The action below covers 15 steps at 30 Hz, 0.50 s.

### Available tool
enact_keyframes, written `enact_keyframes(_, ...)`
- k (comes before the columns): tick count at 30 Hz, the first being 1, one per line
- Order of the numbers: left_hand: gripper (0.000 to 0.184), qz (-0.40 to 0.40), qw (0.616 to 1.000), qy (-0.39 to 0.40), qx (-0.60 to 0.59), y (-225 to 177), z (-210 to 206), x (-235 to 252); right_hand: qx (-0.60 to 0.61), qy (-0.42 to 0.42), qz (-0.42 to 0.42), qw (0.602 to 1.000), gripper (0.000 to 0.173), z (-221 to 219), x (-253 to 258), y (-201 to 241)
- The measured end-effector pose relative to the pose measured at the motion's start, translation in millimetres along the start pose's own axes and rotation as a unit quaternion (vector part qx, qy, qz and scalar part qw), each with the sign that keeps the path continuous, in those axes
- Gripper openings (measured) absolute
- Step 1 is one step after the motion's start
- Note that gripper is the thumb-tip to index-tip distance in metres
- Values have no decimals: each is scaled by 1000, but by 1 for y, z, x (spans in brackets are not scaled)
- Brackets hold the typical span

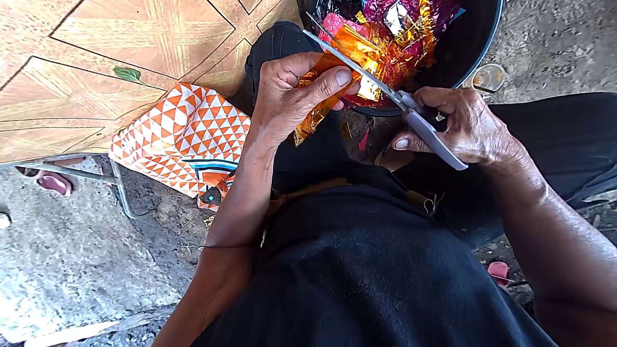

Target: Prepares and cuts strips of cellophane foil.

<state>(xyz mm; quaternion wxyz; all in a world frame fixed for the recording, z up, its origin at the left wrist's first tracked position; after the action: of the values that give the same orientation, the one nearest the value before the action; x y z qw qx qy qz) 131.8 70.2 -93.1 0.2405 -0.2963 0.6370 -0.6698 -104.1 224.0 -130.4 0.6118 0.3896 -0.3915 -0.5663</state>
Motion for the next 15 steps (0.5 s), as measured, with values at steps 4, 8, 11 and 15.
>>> enact_keyframes(4,9,4,1000,0,5,0,0,0,-1,-18,17,1000,49,-2,-1,-2)
enact_keyframes(8,9,0,1000,5,10,2,0,0,-8,-30,10,999,46,-2,-2,-3)
enact_keyframes(11,10,3,1000,15,9,4,2,-1,-18,-34,5,999,45,-1,-3,-3)
enact_keyframes(15,10,14,999,31,7,6,3,-5,-17,-37,-7,999,42,0,-6,-4)
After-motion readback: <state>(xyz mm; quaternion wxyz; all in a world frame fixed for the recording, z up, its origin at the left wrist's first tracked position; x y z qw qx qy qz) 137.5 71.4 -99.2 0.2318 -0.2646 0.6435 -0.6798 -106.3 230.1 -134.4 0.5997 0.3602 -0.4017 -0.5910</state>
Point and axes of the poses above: each hand's wrist, its own x-axis towards the middle knuckle, its own z-axis out of the back of the hand, y = z × x, the point moved 1 cm from there along x, towards the middle knuckle, and after that the axes turned 9 degrees about x, right-handed, at the moved point
